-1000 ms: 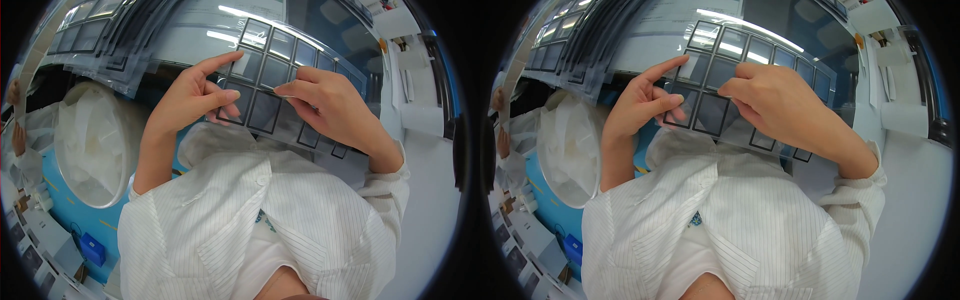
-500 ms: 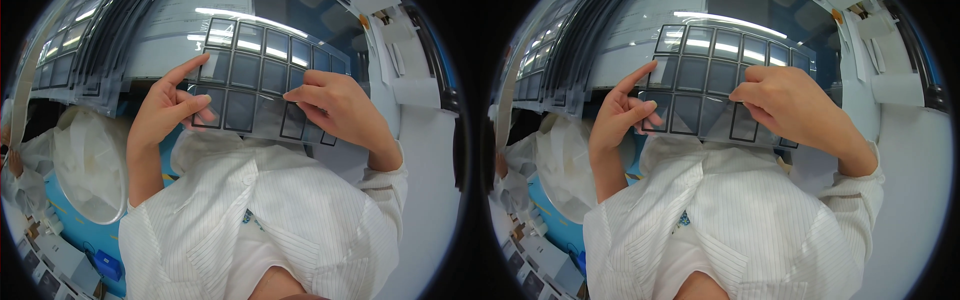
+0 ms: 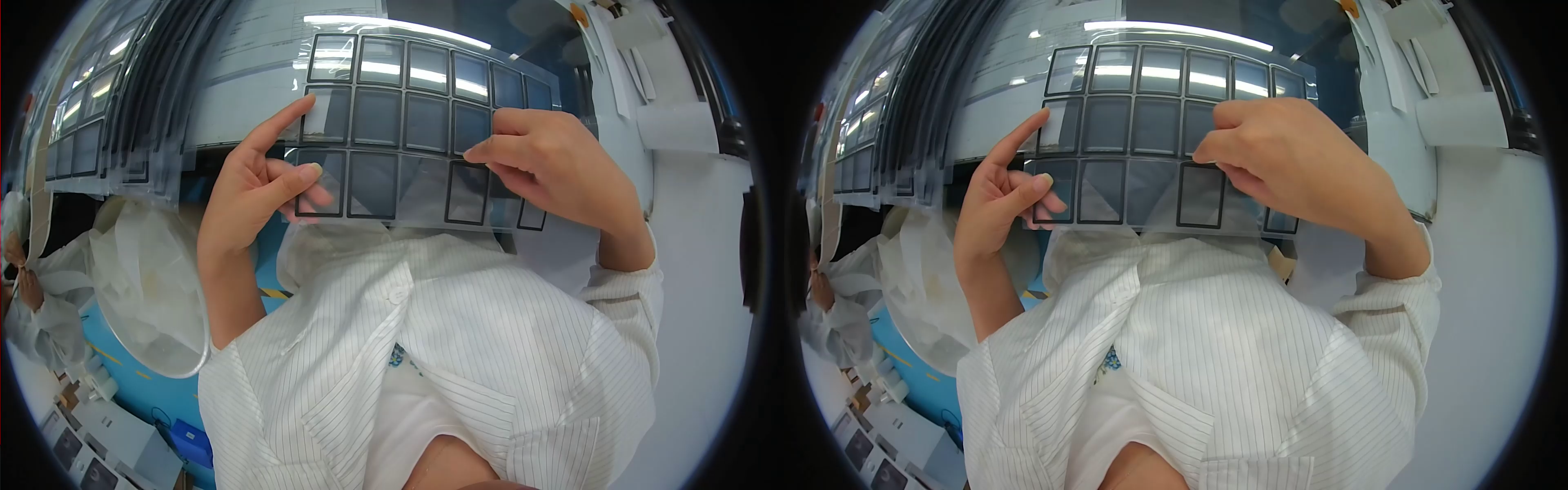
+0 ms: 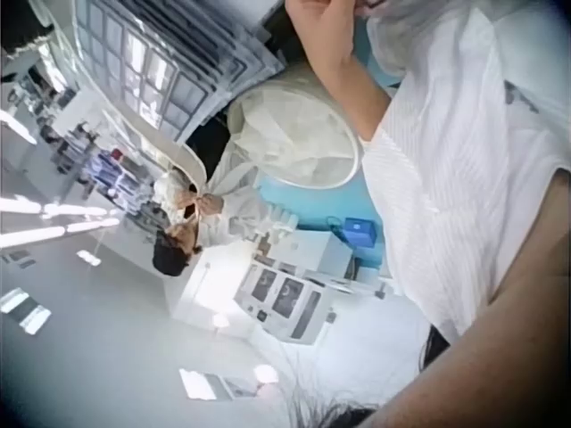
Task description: Inspect and organize transparent grid-patterned sheets at a production station.
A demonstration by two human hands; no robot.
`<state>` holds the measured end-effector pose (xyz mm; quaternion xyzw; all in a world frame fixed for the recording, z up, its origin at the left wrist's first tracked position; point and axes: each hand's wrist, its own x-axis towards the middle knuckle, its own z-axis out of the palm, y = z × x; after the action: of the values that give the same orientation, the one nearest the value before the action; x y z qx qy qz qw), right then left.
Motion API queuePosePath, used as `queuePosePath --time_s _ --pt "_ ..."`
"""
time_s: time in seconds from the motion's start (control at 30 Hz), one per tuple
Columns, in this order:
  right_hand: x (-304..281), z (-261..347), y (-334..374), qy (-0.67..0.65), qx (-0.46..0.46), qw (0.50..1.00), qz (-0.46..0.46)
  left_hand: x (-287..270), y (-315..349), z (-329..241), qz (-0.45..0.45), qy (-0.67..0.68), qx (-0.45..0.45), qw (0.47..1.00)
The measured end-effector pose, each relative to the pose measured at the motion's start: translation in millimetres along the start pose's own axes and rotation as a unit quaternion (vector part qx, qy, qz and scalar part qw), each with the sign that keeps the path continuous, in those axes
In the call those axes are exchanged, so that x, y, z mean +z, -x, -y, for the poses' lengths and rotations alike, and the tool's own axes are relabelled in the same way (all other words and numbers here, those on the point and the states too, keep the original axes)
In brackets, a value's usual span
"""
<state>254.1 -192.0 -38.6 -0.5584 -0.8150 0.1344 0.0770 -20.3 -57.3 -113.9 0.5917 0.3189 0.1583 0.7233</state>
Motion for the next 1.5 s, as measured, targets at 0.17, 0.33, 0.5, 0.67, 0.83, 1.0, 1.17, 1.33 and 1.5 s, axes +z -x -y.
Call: queuePosePath --time_s 0.17,0.33,0.5,0.67,0.83,1.0,1.17,1.33,1.5 --pt "-1.9 -5.4 13.0 -0.002 0.012 1.000 -0.007 1.0 0.3 -0.1 -0.008 0.001 -0.002 1.000" --pt "-6.2 -10.6 25.2 0.003 0.032 0.999 0.001 2.2 -0.9 -0.6 -0.012 0.004 0.000 1.000" --pt "-10.4 -14.7 38.3 0.012 0.048 0.999 0.019 1.6 -2.9 1.1 -0.008 0.018 0.000 1.000" --pt "-14.6 -18.5 47.9 0.012 0.050 0.999 0.013 2.2 -2.2 1.3 -0.005 0.030 0.008 1.000" --pt "-15.0 -20.2 48.6 0.014 0.042 0.999 0.013 2.3 -1.8 0.7 -0.005 0.023 0.005 1.000" --pt "-16.5 -19.1 50.8 0.046 0.051 0.997 0.027 2.8 -2.4 1.4 0.001 0.020 0.008 1.000" --pt "-15.7 -22.4 56.0 0.049 0.076 0.995 0.032 1.8 -4.5 4.6 0.000 0.018 0.009 1.000" --pt "-25.5 -25.4 85.6 0.094 0.157 0.981 0.058 1.4 -7.9 3.7 0.000 0.029 0.000 1.000" --pt "-43.7 -19.7 109.6 0.043 0.244 0.967 -0.065 0.6 -3.5 -5.8 0.039 0.032 -0.002 0.999"
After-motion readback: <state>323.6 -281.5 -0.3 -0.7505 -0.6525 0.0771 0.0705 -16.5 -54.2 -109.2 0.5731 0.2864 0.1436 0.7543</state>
